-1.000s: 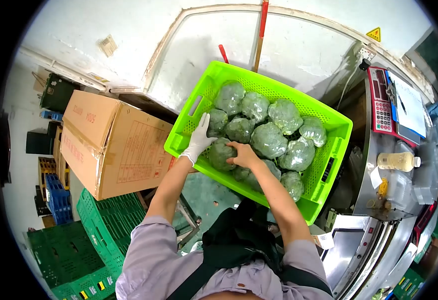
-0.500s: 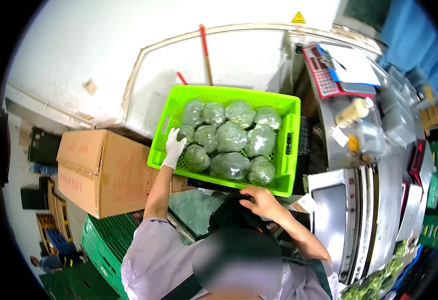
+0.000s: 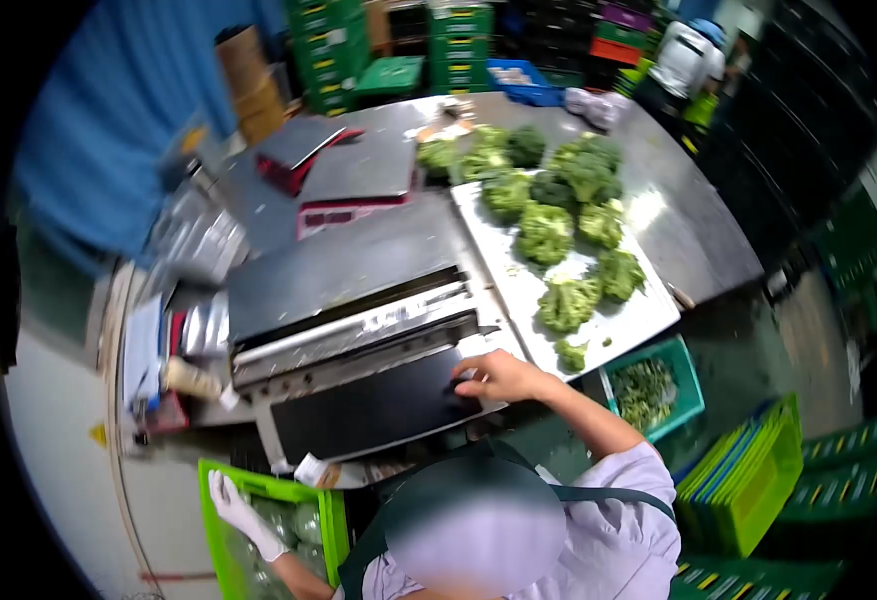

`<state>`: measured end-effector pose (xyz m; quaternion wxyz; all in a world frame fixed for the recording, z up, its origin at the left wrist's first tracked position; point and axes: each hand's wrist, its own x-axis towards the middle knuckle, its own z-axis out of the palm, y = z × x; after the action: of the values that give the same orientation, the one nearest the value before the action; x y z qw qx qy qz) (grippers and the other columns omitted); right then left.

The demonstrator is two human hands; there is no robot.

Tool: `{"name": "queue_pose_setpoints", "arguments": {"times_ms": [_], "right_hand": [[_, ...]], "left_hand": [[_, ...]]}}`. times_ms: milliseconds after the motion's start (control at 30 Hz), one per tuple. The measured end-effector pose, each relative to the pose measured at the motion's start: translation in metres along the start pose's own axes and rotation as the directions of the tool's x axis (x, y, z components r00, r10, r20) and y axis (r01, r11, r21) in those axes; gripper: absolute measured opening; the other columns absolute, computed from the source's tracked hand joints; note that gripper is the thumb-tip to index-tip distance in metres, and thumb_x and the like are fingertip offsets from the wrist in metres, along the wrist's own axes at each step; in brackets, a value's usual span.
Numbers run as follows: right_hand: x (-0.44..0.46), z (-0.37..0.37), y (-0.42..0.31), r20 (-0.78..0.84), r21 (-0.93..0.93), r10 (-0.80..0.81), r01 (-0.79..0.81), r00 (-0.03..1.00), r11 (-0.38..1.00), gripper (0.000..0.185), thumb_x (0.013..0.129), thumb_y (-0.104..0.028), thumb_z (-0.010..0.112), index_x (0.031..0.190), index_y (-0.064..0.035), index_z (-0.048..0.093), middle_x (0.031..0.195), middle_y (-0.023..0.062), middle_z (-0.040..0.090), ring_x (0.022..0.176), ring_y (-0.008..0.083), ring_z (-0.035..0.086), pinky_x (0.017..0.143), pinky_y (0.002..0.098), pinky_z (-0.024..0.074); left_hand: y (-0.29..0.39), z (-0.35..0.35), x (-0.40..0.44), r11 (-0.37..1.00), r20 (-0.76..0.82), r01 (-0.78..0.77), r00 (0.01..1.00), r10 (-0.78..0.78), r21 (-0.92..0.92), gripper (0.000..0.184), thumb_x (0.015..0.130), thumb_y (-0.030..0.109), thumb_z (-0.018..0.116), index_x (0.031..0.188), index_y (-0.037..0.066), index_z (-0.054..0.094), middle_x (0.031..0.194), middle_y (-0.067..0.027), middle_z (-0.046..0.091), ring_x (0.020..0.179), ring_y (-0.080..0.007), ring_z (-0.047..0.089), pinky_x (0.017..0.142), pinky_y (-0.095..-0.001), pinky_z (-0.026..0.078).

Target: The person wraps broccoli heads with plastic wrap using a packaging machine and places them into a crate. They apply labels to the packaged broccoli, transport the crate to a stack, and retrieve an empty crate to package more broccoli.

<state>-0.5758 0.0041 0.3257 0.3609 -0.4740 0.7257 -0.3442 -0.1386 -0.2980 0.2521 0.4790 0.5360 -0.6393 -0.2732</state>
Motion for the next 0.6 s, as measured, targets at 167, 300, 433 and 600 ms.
{"name": "queue_pose_setpoints", "arguments": {"times_ms": [167,300,433,600], "right_hand": [[-0.064,-0.083,0.079,-0.545,-0.041,0.199,-0.263,0.815,0.964,0.031,0.078,-0.023,0.068,0.103,-0.0045,0.063,0.084,0.0125,0.067,0.073,0.0192,0.066,0.066,0.0321,0.0512],[-0.085,-0.154,0.135,-0.778,-0.030,0.185,-0.329,0.600,0.944,0.031,0.075,-0.022,0.069,0.098,-0.0029,0.065,0.089,0.0123,0.067,0.074,0.0204,0.067,0.069,0.0323,0.0521],[-0.065,-0.228,0.182,-0.874,-0.029,0.141,-0.339,0.465,0.940,0.037,0.072,-0.023,0.070,0.103,-0.0032,0.063,0.096,0.0134,0.067,0.079,0.0240,0.067,0.073,0.0338,0.0521],[-0.013,-0.309,0.228,-0.906,-0.054,0.218,-0.611,0.362,0.790,0.048,0.066,-0.027,0.069,0.111,-0.0115,0.059,0.103,0.0169,0.063,0.097,0.0334,0.059,0.082,0.0413,0.0484]], "left_hand": [[0.079,0.081,0.034,0.973,0.233,-0.190,0.948,0.217,-0.133,0.026,0.089,0.005,0.051,0.112,-0.007,0.053,0.123,-0.0117,0.053,0.104,-0.0206,0.054,0.092,-0.0308,0.042],[0.136,0.125,0.026,0.960,0.351,-0.181,0.903,0.248,-0.212,0.023,0.089,0.004,0.052,0.110,-0.006,0.055,0.123,-0.0102,0.052,0.099,-0.0169,0.055,0.090,-0.0283,0.043],[0.163,0.150,0.014,0.940,0.396,-0.300,0.852,0.341,-0.163,0.018,0.085,0.000,0.052,0.101,-0.004,0.059,0.119,-0.0107,0.055,0.101,-0.0184,0.054,0.090,-0.0281,0.042],[0.187,0.152,0.000,0.945,0.394,-0.309,0.859,0.326,-0.108,0.015,0.084,0.000,0.052,0.096,-0.005,0.059,0.113,-0.0119,0.058,0.100,-0.0197,0.055,0.090,-0.0290,0.042]]}}
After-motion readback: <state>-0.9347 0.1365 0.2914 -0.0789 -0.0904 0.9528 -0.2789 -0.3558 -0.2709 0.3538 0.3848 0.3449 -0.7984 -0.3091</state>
